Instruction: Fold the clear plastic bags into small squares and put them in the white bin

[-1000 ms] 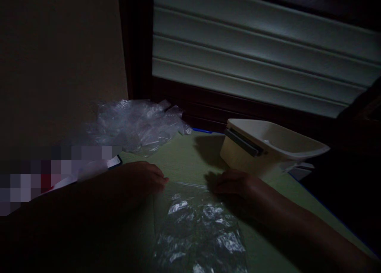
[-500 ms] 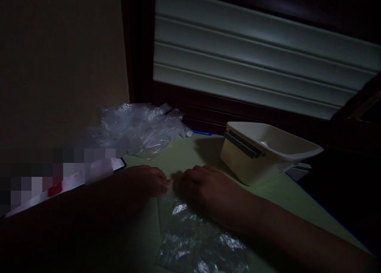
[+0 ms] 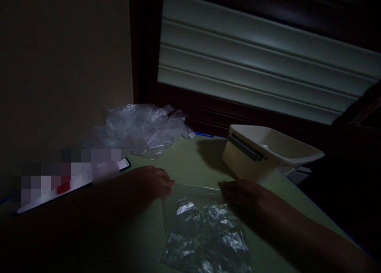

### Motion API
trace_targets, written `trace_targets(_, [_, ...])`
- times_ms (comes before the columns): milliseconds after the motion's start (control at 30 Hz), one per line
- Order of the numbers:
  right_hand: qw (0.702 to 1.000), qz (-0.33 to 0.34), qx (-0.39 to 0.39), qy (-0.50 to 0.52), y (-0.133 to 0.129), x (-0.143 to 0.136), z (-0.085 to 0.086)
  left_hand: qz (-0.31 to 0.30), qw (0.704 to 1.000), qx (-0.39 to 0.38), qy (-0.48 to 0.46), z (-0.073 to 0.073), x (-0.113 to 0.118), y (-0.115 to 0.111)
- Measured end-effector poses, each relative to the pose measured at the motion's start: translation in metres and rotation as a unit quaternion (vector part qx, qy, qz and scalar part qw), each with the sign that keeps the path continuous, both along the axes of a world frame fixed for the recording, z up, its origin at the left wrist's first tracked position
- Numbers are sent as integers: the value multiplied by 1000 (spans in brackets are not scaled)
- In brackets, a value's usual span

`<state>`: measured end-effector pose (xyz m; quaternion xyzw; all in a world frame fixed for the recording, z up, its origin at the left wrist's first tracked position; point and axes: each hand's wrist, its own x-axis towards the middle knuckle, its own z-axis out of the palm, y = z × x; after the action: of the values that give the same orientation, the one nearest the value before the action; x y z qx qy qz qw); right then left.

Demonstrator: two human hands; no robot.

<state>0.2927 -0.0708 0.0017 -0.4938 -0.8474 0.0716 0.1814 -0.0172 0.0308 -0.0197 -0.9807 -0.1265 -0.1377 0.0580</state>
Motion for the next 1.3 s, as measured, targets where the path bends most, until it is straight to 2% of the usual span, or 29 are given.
trace_targets(133, [1000,-1,-21,-1,3,-6,6,0,1000,23,7,-3,2,3])
trace_targets(233, [998,-38,-49,25,13,-20,9,-6,999,37,11,-6,4,7])
trace_targets(367, [994,-96,-50,32,28,-29,2,-9,997,67,21,-4,4,7])
trace_targets(567, [994,-99,-25,33,28,-32,-8,9,998,68,3,7,3,-9])
trace_targets(633, [994,-106,-10,31,25,-33,-8,29,998,33,-34,10,6,-15])
trace_targets(700, [993,-113,5,32,22,-33,-8,77,991,-47,-104,14,10,-19])
trace_targets(800, [992,-121,20,42,18,-32,-9,172,948,-187,-194,20,15,-24])
trace_targets(867, [989,-131,26,57,16,-30,-8,210,924,-241,-211,23,18,-26])
trace_targets(933, [986,-143,36,76,15,-29,-8,217,917,-261,-207,25,19,-27])
trace_targets(1067, [979,-147,37,138,13,-30,-4,192,908,-320,-189,24,21,-29])
trace_targets(1200, [955,-137,-37,261,13,-29,-1,188,899,-343,-197,23,20,-27])
trace_targets(1300, [922,-105,-141,344,17,-24,0,178,903,-332,-206,22,19,-25])
